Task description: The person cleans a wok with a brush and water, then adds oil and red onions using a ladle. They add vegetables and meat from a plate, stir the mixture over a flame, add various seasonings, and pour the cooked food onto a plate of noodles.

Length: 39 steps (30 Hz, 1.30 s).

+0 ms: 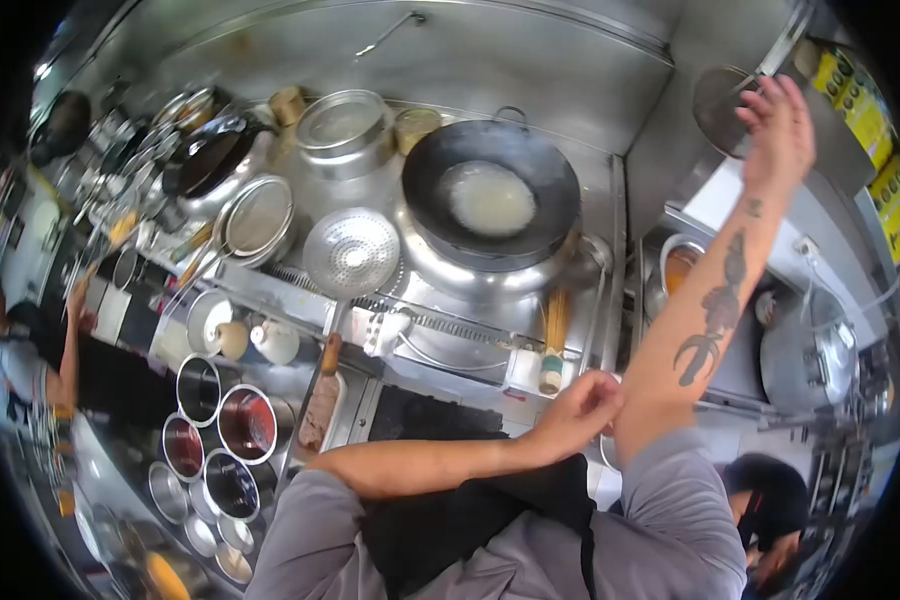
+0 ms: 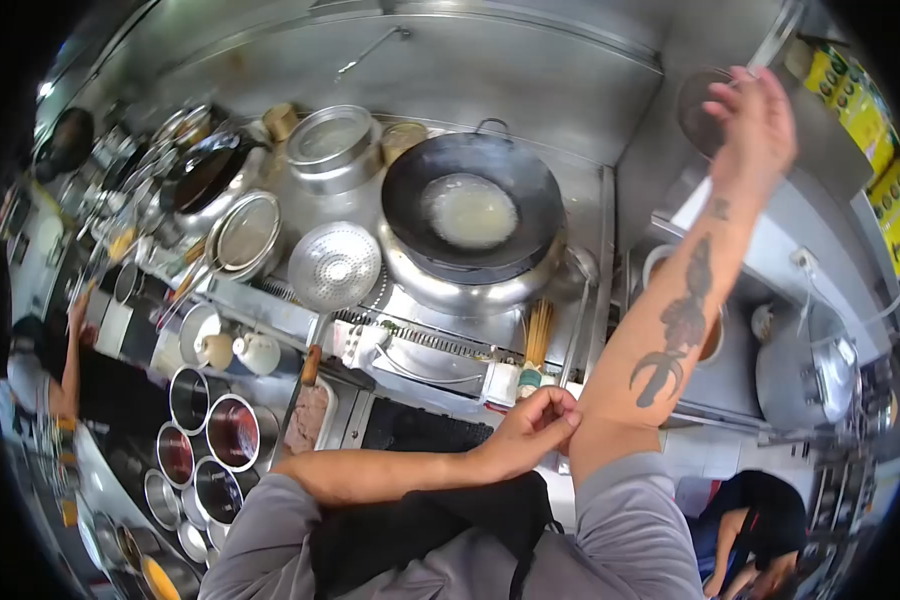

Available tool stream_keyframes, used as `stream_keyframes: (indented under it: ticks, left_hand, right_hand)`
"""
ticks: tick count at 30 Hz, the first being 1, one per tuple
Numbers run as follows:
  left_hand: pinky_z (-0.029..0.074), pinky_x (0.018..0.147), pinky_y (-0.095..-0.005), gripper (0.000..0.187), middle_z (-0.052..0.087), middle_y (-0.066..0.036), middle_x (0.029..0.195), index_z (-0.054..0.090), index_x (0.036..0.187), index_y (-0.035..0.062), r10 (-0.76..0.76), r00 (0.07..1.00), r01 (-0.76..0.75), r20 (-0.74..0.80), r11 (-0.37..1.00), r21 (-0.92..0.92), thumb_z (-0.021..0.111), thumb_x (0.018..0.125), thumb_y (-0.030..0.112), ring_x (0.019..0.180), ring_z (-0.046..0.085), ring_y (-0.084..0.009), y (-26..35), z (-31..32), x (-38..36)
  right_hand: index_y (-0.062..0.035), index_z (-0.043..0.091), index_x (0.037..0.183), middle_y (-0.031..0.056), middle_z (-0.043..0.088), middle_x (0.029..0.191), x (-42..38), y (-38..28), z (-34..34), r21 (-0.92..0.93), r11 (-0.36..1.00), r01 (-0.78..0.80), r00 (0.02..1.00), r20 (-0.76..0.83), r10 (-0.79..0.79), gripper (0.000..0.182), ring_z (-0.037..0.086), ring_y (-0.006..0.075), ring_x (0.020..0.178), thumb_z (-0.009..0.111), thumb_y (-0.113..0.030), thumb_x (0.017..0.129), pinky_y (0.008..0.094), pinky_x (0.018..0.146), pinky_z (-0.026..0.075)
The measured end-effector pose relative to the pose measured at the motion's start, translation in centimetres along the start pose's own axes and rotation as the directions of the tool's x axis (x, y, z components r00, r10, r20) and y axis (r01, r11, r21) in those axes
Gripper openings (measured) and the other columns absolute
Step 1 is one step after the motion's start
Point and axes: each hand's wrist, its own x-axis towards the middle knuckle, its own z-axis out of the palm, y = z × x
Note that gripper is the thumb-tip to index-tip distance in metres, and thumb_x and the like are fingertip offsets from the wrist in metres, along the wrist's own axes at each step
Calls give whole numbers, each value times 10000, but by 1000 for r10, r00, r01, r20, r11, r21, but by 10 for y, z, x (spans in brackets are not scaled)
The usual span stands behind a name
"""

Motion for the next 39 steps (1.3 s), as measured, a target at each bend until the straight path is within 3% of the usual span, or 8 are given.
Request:
stream_keyframes:
  ticks: [3, 5, 14, 16, 24, 29, 34, 39]
  left_hand:
    - [445, 817, -211, 300, 500, 0, 1069, 476, 1189, 51, 224, 975, -223, 3, 974, -29, 620, 938, 128, 939, 484, -51, -20, 25, 8]
    - [442, 770, -208, 254, 486, 13, 1049, 486, 1143, 53, 419, 886, -407, -199, 908, 101, 620, 937, 119, 916, 482, -44, -3, 35, 0]
    - [410, 741, -192, 172, 459, 14, 1020, 529, 1075, 54, 544, 829, -478, -132, 810, 339, 612, 944, 129, 882, 458, -38, -3, 36, -49]
    - [425, 770, -200, 210, 462, -1, 1029, 543, 1110, 48, 659, 684, -571, -313, 750, 334, 615, 945, 157, 917, 476, -50, 8, 36, -52]
    - [450, 766, -228, 268, 477, -7, 1033, 523, 1155, 53, 618, 724, -484, -306, 772, 413, 612, 943, 189, 959, 479, -65, 0, 21, -136]
    - [457, 788, -256, 288, 527, -10, 1066, 518, 1120, 56, 762, 442, -593, -473, 644, 483, 632, 932, 242, 943, 512, -85, 2, 1, -171]
    - [428, 712, -241, 157, 528, 7, 845, 533, 988, 45, 689, 542, -551, -482, 724, 415, 588, 902, 163, 824, 490, -83, -3, 20, -250]
    - [424, 710, -275, 145, 510, -21, 843, 528, 961, 41, 848, 230, -534, -477, 520, 667, 579, 865, 138, 816, 471, -98, -11, 1, -279]
  right_hand:
    - [96, 530, 1176, 214, 654, 1010, 11, -54, 0, 128, 979, 157, 986, 38, -163, 330, 669, 289, 786, 619, -33, 886, 323, 629, 568]
    - [114, 523, 1176, 227, 650, 1023, 11, -66, -6, 222, 952, 211, 972, 56, -228, 307, 667, 317, 807, 575, -25, 908, 346, 652, 574]
    - [104, 558, 1153, 241, 654, 1012, -12, -108, 15, 388, 910, 148, 930, 258, -262, 317, 664, 330, 835, 572, -55, 879, 388, 720, 559]
    - [100, 561, 1149, 238, 655, 1009, -21, -120, 29, 400, 906, 142, 924, 274, -266, 313, 664, 328, 833, 573, -62, 881, 387, 722, 558]
    - [84, 574, 1135, 225, 659, 999, -90, -166, 103, 441, 894, 72, 892, 373, -255, 300, 663, 320, 829, 576, -88, 888, 382, 727, 555]
    - [74, 581, 1125, 216, 661, 993, -174, -209, 184, 538, 841, -59, 839, 484, -251, 293, 662, 314, 826, 578, -104, 893, 379, 730, 552]
    - [64, 589, 1116, 208, 663, 987, -288, -267, 270, 624, 731, -275, 736, 626, -258, 286, 662, 309, 823, 580, -121, 898, 375, 733, 550]
    - [54, 596, 1107, 200, 666, 981, -379, -331, 303, 634, 658, -406, 628, 717, -303, 280, 661, 304, 821, 583, -137, 902, 372, 736, 548]
